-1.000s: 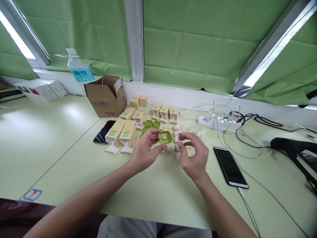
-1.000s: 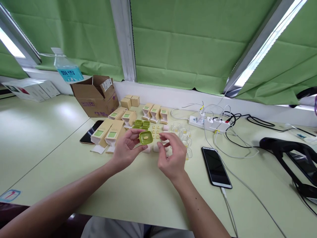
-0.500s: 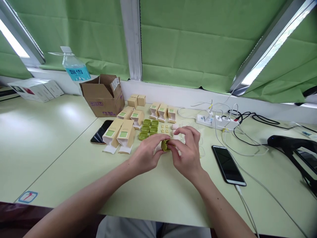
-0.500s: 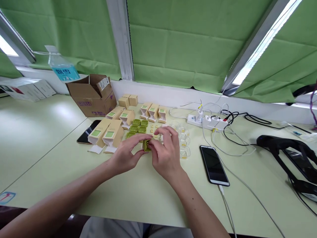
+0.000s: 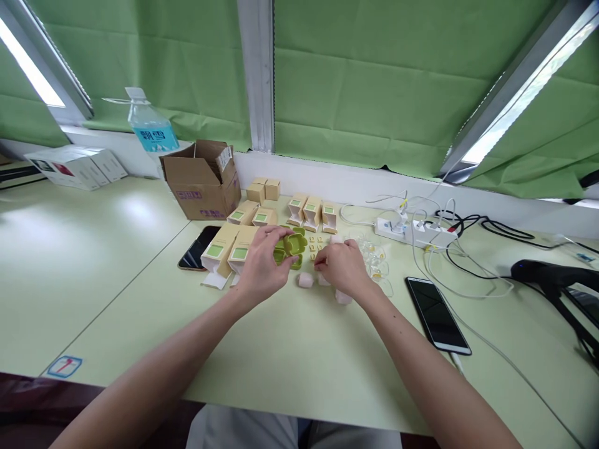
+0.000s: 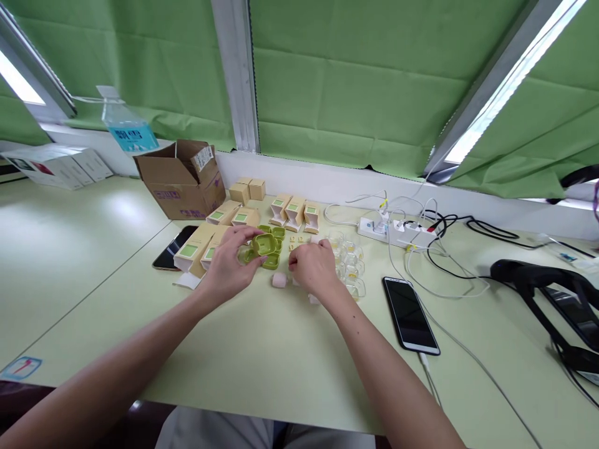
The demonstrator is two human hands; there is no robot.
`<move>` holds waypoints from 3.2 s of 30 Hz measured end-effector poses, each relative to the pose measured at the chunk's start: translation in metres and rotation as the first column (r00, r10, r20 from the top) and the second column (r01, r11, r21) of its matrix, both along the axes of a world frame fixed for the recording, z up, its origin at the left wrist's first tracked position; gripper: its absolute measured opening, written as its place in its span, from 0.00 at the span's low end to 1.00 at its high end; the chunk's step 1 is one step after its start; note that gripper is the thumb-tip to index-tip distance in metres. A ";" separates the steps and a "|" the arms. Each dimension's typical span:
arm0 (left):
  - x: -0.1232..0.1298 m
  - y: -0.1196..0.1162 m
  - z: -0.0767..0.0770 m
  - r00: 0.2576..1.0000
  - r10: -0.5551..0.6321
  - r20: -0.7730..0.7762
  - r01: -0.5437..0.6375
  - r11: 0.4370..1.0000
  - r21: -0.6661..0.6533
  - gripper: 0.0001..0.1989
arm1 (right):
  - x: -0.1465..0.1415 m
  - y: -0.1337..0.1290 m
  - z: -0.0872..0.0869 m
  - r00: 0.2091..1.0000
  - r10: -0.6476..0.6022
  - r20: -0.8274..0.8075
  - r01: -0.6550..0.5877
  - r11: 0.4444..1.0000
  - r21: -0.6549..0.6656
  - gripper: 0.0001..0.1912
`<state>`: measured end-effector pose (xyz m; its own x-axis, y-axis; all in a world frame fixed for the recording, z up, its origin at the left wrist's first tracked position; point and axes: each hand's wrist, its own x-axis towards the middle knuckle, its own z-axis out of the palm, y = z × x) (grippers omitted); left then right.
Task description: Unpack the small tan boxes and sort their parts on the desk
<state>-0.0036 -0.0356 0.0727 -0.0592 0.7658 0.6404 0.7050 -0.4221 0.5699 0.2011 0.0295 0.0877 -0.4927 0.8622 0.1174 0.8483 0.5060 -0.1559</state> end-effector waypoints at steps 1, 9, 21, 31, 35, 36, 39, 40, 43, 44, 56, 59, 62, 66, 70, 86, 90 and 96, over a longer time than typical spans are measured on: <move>0.001 0.000 -0.001 1.000 0.004 -0.001 -0.004 1.000 0.000 0.21 | -0.006 0.003 -0.002 0.999 -0.010 0.035 0.010 1.000 0.005 0.11; -0.003 0.000 0.001 1.000 0.027 -0.004 -0.027 0.996 -0.080 0.21 | -0.005 -0.004 0.006 0.997 -0.069 0.015 0.068 0.994 0.088 0.11; -0.028 -0.008 0.031 0.932 -0.127 -0.341 -0.019 0.919 -0.394 0.20 | 0.025 -0.110 -0.059 0.696 0.700 -0.159 -0.468 0.611 0.639 0.10; -0.033 -0.025 0.004 0.848 -0.076 -0.524 -0.129 0.931 -0.343 0.18 | 0.022 -0.110 -0.078 0.641 0.754 -0.144 -0.603 0.611 0.513 0.06; -0.038 -0.023 0.000 0.831 -0.049 -0.554 -0.161 0.932 -0.325 0.17 | 0.022 -0.110 -0.079 0.644 0.754 -0.132 -0.614 0.612 0.499 0.05; -0.038 -0.022 0.000 0.822 -0.048 -0.567 -0.174 0.927 -0.332 0.17 | 0.022 -0.110 -0.079 0.643 0.754 -0.132 -0.615 0.612 0.497 0.05; -0.038 -0.022 0.000 0.787 -0.053 -0.615 -0.210 0.914 -0.348 0.16 | 0.021 -0.109 -0.078 0.640 0.755 -0.141 -0.614 0.613 0.497 0.05; -0.037 -0.022 0.000 0.774 -0.058 -0.630 -0.218 0.910 -0.352 0.15 | 0.021 -0.109 -0.078 0.637 0.757 -0.145 -0.613 0.612 0.500 0.05; -0.037 -0.024 0.001 0.742 -0.066 -0.667 -0.235 0.906 -0.352 0.16 | 0.022 -0.109 -0.077 0.632 0.760 -0.149 -0.612 0.608 0.505 0.05; -0.038 -0.024 0.003 0.733 -0.064 -0.677 -0.240 0.907 -0.346 0.17 | 0.022 -0.109 -0.076 0.633 0.760 -0.148 -0.613 0.608 0.505 0.05; -0.067 0.093 0.067 0.792 0.213 -0.572 -0.417 0.873 -0.253 0.25 | 0.021 -0.110 -0.072 0.615 0.769 -0.176 -0.611 0.606 0.509 0.07; -0.070 0.147 0.066 0.816 0.309 -0.489 -0.516 0.770 -0.374 0.32 | 0.021 -0.108 -0.072 0.623 0.762 -0.177 -0.608 0.614 0.503 0.07; -0.073 0.186 0.058 0.812 0.387 -0.437 -0.567 0.701 -0.433 0.40 | 0.022 -0.106 -0.072 0.629 0.755 -0.184 -0.601 0.622 0.501 0.07; -0.078 0.216 0.047 0.787 0.500 -0.363 -0.618 0.637 -0.461 0.46 | 0.022 -0.103 -0.073 0.635 0.744 -0.206 -0.584 0.638 0.502 0.06; -0.084 0.231 0.038 0.783 0.543 -0.302 -0.618 0.624 -0.479 0.45 | 0.021 -0.102 -0.074 0.643 0.736 -0.209 -0.571 0.644 0.509 0.05; -0.036 0.152 0.074 0.957 0.227 -0.183 -0.256 0.954 -0.157 0.29 | 0.024 -0.098 -0.064 0.616 0.750 -0.239 -0.496 0.606 0.622 0.07; -0.003 0.060 0.075 0.986 -0.102 -0.134 0.094 0.994 -0.064 0.31 | 0.043 -0.095 -0.040 0.592 0.744 -0.310 -0.301 0.561 0.771 0.08; 0.030 -0.055 0.025 0.915 -0.320 -0.247 0.277 0.941 -0.194 0.26 | 0.065 -0.083 -0.024 0.496 0.554 -0.668 0.206 0.673 0.711 0.13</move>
